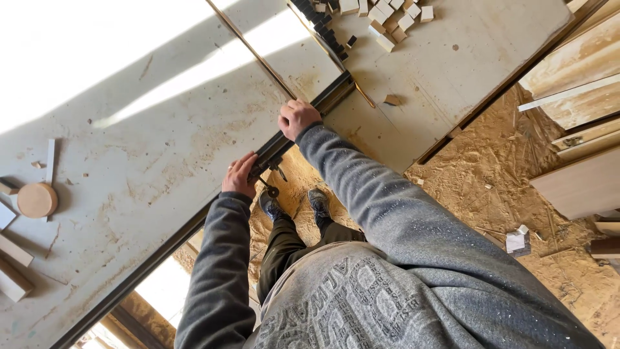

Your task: Measure and cut small wood blocks using a guide and saw.

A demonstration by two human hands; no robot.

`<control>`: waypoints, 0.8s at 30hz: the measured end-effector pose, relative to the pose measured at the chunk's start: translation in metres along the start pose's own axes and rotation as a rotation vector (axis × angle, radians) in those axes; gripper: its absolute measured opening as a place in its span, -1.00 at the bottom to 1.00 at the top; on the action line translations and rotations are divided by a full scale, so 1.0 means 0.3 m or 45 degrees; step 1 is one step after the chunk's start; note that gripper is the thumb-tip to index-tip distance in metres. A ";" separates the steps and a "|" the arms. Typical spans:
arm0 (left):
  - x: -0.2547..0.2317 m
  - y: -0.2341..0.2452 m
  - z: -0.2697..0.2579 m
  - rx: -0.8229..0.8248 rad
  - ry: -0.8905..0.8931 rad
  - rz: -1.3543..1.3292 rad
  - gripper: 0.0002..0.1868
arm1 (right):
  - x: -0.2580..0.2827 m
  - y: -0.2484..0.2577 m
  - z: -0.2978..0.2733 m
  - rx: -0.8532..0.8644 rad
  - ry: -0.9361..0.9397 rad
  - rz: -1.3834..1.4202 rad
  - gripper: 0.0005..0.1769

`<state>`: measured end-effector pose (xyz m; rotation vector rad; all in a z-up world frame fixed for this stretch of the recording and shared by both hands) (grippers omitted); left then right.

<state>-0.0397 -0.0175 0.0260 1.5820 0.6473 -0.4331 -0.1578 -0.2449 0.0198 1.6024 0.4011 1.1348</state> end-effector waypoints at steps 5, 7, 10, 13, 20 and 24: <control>-0.100 -0.033 -0.089 -0.132 0.114 -0.028 -0.31 | 0.031 0.047 -0.135 -0.153 0.081 0.003 -0.84; -0.112 -0.068 -0.113 -0.173 0.103 -0.016 -0.30 | 0.030 0.062 -0.179 -0.201 0.107 -0.005 -0.83; -0.123 -0.110 -0.138 -0.179 0.061 -0.003 -0.29 | 0.007 0.043 -0.221 -0.188 0.174 -0.037 -0.84; -0.143 -0.131 -0.156 -0.172 0.044 0.066 -0.33 | -0.022 -0.001 -0.251 -0.013 0.233 -0.045 -0.84; -0.167 -0.130 -0.143 -0.036 -0.008 0.106 -0.25 | -0.011 0.015 -0.269 -0.113 0.266 -0.111 -0.82; -0.121 -0.147 -0.130 0.042 -0.067 0.029 -0.20 | 0.011 0.072 -0.262 -0.141 0.251 -0.162 -0.81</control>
Point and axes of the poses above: each hand's wrist, its own z-axis towards the middle knuckle, its own y-axis out of the back of the hand, x = y × z, the point moved 5 cm from there along z, towards the middle knuckle, and after that the axes turned 14 degrees about x, right-handed, at the moved point
